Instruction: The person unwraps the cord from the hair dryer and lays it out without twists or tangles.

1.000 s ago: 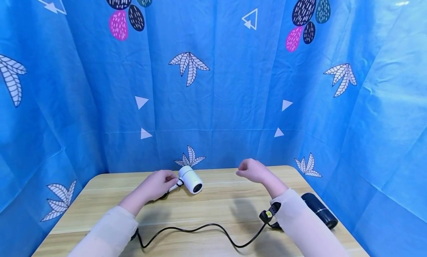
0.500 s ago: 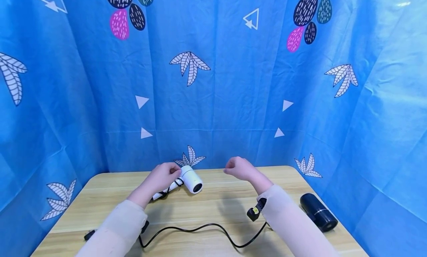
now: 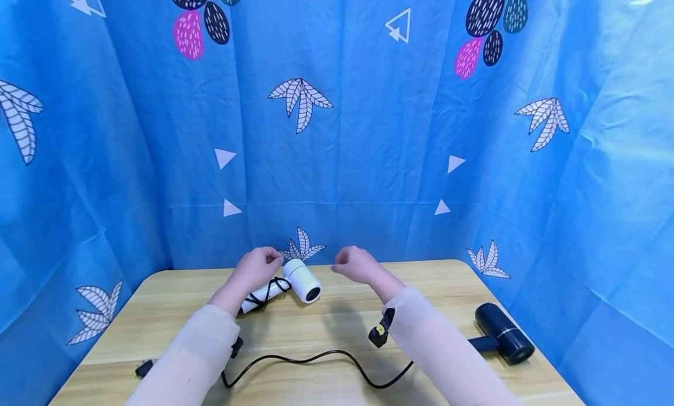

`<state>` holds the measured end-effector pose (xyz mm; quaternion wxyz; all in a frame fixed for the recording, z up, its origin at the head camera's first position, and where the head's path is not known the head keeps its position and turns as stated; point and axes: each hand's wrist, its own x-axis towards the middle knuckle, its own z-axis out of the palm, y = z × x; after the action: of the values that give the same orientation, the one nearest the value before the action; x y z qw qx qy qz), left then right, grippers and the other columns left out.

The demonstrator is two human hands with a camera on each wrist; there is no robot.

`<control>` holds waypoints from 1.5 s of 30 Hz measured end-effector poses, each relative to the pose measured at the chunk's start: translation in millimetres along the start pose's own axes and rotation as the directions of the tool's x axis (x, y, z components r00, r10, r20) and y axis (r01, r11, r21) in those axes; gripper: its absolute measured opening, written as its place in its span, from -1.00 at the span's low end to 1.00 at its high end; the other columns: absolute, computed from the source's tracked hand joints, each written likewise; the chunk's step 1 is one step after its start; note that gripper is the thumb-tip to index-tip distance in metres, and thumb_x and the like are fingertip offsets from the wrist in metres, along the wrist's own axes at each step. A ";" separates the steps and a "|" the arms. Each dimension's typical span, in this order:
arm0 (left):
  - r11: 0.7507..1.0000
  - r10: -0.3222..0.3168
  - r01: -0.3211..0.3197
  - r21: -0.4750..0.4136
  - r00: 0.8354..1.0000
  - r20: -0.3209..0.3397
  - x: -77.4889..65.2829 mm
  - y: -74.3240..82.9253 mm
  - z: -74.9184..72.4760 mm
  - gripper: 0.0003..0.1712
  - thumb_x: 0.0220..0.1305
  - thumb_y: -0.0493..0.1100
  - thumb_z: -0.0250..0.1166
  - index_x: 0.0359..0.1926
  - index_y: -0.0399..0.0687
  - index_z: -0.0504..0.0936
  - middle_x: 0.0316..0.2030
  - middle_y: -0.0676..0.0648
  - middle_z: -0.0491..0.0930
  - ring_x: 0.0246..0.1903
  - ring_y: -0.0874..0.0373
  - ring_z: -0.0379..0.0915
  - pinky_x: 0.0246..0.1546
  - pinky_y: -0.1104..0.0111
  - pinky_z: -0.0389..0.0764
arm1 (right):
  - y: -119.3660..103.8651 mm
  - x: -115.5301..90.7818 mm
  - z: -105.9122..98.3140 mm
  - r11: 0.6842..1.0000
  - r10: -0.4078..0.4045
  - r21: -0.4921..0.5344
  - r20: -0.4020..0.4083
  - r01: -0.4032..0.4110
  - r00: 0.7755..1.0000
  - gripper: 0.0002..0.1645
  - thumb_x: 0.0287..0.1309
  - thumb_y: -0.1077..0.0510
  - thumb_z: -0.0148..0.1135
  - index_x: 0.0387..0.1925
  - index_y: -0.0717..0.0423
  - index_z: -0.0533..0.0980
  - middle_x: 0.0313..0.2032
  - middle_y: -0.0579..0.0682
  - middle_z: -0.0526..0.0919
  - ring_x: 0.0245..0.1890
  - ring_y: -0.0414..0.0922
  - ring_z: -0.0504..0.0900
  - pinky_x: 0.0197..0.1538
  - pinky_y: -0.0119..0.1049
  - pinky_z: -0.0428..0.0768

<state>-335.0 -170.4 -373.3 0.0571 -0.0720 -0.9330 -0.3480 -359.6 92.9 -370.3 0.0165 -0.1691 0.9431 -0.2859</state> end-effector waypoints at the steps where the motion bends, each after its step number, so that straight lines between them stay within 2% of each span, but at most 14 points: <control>1: 1.000 -0.005 0.005 -0.002 1.000 0.000 0.9 -0.7 -1.0 -0.71 0.49 -0.11 0.14 0.00 -0.22 0.65 -0.01 -0.20 0.64 0.00 -0.13 0.54 0.03 0.01 0.56 | -1.5 1.6 2.2 1.000 0.001 0.003 0.001 -0.001 1.000 -0.73 0.30 0.02 0.30 -0.13 0.13 0.61 -0.22 -0.01 0.67 -0.21 -0.07 0.61 -0.12 -0.13 0.63; 8: 0.998 -0.056 0.056 -0.014 0.998 -0.002 6.2 -9.9 -2.9 -0.69 0.49 -0.09 0.13 0.02 -0.21 0.64 -0.01 -0.20 0.64 -0.02 -0.12 0.54 -0.02 0.02 0.58 | -7.2 11.4 20.9 1.000 0.019 0.014 0.010 -0.019 1.000 -0.67 0.30 0.00 0.31 -0.07 0.16 0.60 -0.19 0.02 0.67 -0.18 -0.04 0.62 -0.10 -0.12 0.63; 18: 0.997 -0.073 0.073 0.040 0.997 -0.002 15.7 -24.3 -8.1 -0.67 0.49 -0.10 0.09 0.02 -0.26 0.61 -0.01 -0.25 0.62 -0.06 -0.14 0.54 -0.03 0.00 0.56 | -13.2 22.0 42.5 0.998 0.051 0.043 -0.013 -0.050 0.999 -0.61 0.30 0.02 0.29 0.00 0.21 0.58 -0.09 0.09 0.67 -0.09 0.02 0.62 -0.05 -0.06 0.62; 27: 0.994 -0.104 0.104 0.038 0.995 0.000 16.9 -31.7 -10.8 -0.64 0.50 -0.10 0.08 0.07 -0.29 0.58 0.01 -0.28 0.60 -0.05 -0.16 0.53 -0.03 -0.01 0.57 | -15.0 31.2 60.3 0.998 0.041 0.056 -0.033 -0.039 0.999 -0.59 0.28 0.02 0.30 0.01 0.23 0.58 -0.07 0.10 0.67 -0.08 0.02 0.62 -0.04 -0.07 0.62; 34: 0.987 -0.155 0.154 0.034 0.988 0.010 14.4 -40.0 -6.5 -0.60 0.49 -0.11 0.10 0.17 -0.31 0.51 0.07 -0.32 0.55 0.05 -0.22 0.49 0.05 -0.06 0.53 | -19.3 32.9 75.5 0.998 0.022 0.057 -0.082 -0.017 0.996 -0.58 0.26 0.03 0.31 0.01 0.26 0.57 -0.10 0.13 0.67 -0.07 0.05 0.62 0.00 -0.06 0.60; 45: 0.979 -0.195 0.193 0.072 0.980 0.029 14.6 -61.2 6.6 -0.55 0.46 -0.12 0.10 0.20 -0.36 0.48 0.12 -0.37 0.52 0.11 -0.29 0.45 0.09 -0.09 0.50 | -17.3 36.3 90.7 0.999 0.040 0.038 -0.123 -0.036 0.992 -0.54 0.25 0.04 0.32 0.05 0.27 0.55 -0.02 0.16 0.67 -0.01 0.09 0.63 0.07 -0.06 0.59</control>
<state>-360.4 -210.4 -415.2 0.0086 0.0150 -0.9478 -0.3183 -376.9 19.1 -434.4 -0.0335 -0.1328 0.9400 -0.3125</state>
